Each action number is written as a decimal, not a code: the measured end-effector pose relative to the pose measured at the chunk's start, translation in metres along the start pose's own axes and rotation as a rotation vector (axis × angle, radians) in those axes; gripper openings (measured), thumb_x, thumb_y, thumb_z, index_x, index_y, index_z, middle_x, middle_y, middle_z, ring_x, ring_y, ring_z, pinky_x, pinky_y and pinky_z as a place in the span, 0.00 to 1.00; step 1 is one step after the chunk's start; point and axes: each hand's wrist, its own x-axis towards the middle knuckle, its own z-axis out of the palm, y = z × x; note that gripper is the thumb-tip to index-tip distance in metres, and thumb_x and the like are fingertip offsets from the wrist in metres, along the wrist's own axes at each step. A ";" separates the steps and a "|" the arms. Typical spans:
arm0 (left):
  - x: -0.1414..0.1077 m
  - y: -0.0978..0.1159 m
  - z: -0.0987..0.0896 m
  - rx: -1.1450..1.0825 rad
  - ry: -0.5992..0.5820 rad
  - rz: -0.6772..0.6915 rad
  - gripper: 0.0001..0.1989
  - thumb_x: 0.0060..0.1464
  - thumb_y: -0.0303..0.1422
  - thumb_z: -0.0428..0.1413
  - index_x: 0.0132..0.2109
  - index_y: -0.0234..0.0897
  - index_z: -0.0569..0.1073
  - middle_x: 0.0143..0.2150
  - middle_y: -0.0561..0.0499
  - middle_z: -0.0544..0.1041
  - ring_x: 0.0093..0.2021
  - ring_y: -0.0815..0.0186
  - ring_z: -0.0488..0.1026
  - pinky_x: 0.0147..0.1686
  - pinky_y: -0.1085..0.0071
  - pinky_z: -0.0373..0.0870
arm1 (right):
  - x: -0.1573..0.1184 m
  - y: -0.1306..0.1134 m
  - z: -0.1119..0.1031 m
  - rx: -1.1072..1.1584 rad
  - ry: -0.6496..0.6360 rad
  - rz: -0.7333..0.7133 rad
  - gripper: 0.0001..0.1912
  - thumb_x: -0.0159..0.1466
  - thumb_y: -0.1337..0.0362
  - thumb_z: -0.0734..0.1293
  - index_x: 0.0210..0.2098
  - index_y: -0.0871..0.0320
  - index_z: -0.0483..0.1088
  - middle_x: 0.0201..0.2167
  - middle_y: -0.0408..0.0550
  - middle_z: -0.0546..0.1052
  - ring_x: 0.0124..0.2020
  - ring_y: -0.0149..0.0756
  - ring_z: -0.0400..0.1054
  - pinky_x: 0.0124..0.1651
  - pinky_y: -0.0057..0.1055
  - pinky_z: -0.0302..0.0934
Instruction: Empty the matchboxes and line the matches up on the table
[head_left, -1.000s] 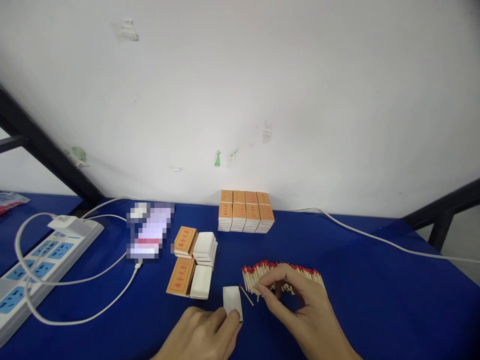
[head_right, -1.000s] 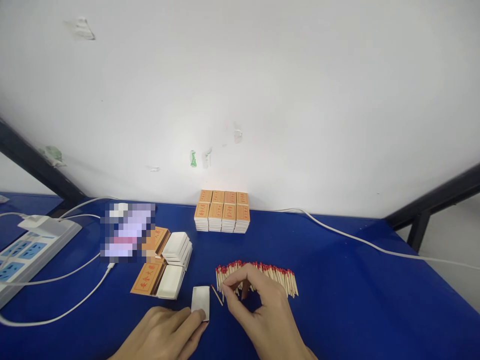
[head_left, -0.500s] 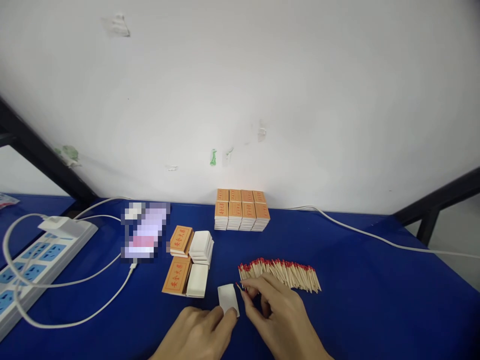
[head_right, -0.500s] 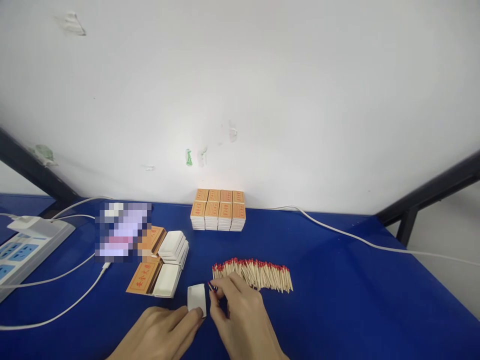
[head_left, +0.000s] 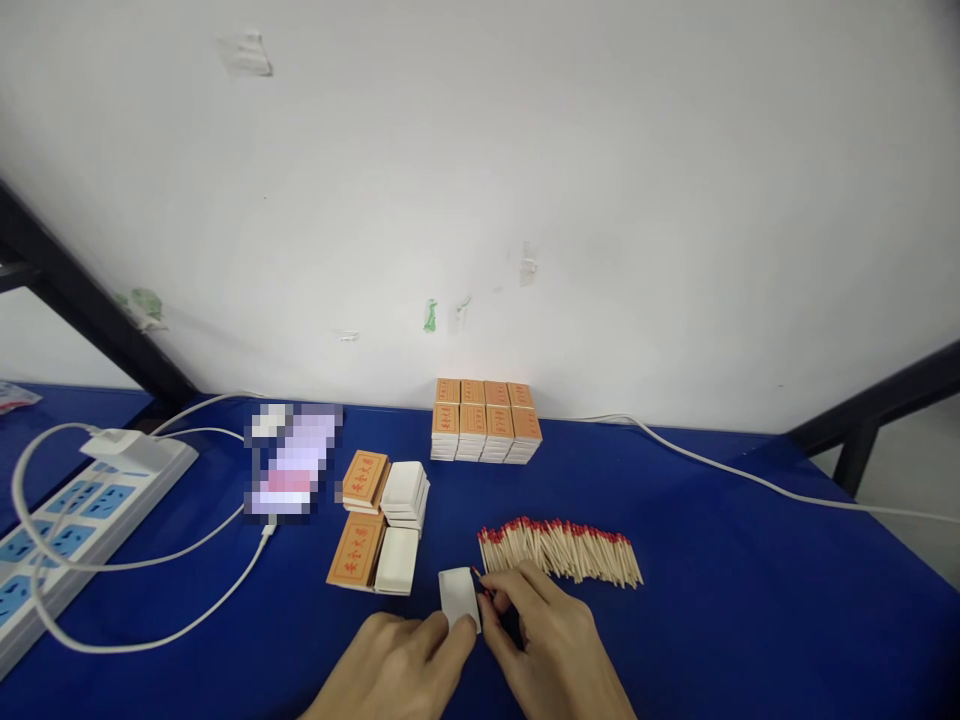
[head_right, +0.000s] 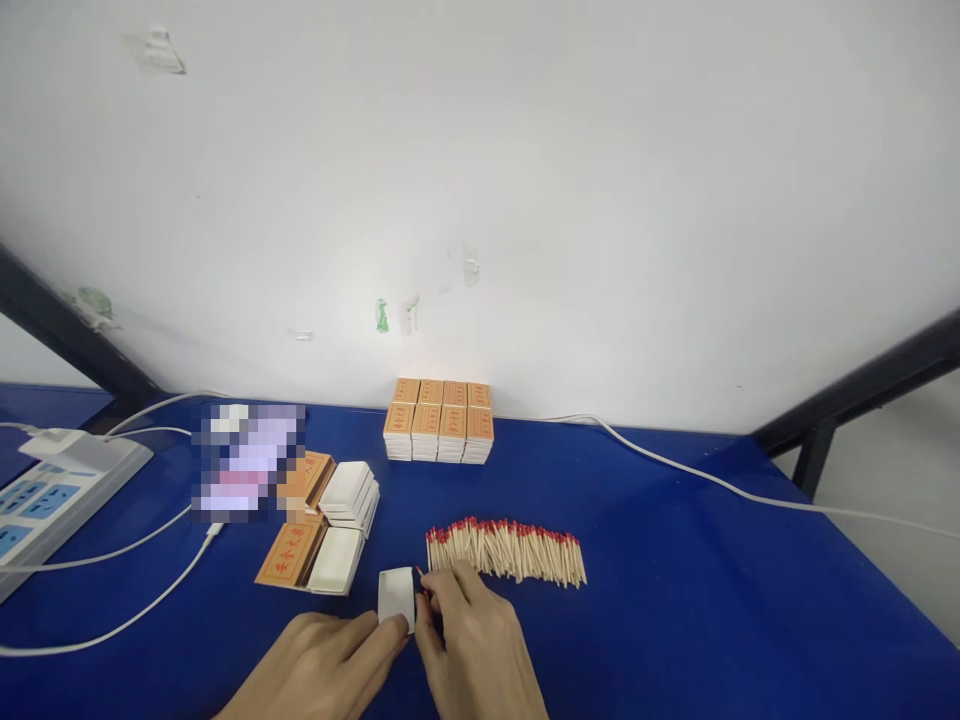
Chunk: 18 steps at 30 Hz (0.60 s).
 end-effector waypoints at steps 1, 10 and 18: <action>0.000 0.000 0.000 -0.004 0.001 -0.001 0.11 0.68 0.19 0.45 0.46 0.41 0.63 0.28 0.58 0.73 0.18 0.64 0.70 0.19 0.62 0.56 | 0.000 0.000 0.000 0.002 -0.001 0.001 0.15 0.77 0.69 0.60 0.38 0.54 0.76 0.29 0.44 0.79 0.21 0.33 0.75 0.22 0.28 0.65; -0.001 -0.001 0.002 -0.028 0.002 -0.020 0.12 0.69 0.18 0.46 0.45 0.42 0.63 0.27 0.58 0.72 0.18 0.64 0.71 0.19 0.62 0.54 | 0.000 0.001 0.000 -0.012 -0.010 0.006 0.16 0.77 0.68 0.58 0.38 0.53 0.75 0.29 0.43 0.78 0.21 0.32 0.74 0.22 0.29 0.64; 0.000 -0.001 0.000 -0.029 0.000 -0.014 0.12 0.69 0.19 0.44 0.46 0.41 0.63 0.27 0.58 0.72 0.18 0.64 0.70 0.18 0.62 0.54 | -0.004 0.004 -0.002 -0.051 -0.057 -0.004 0.15 0.72 0.72 0.59 0.34 0.53 0.73 0.27 0.42 0.77 0.19 0.32 0.72 0.22 0.30 0.62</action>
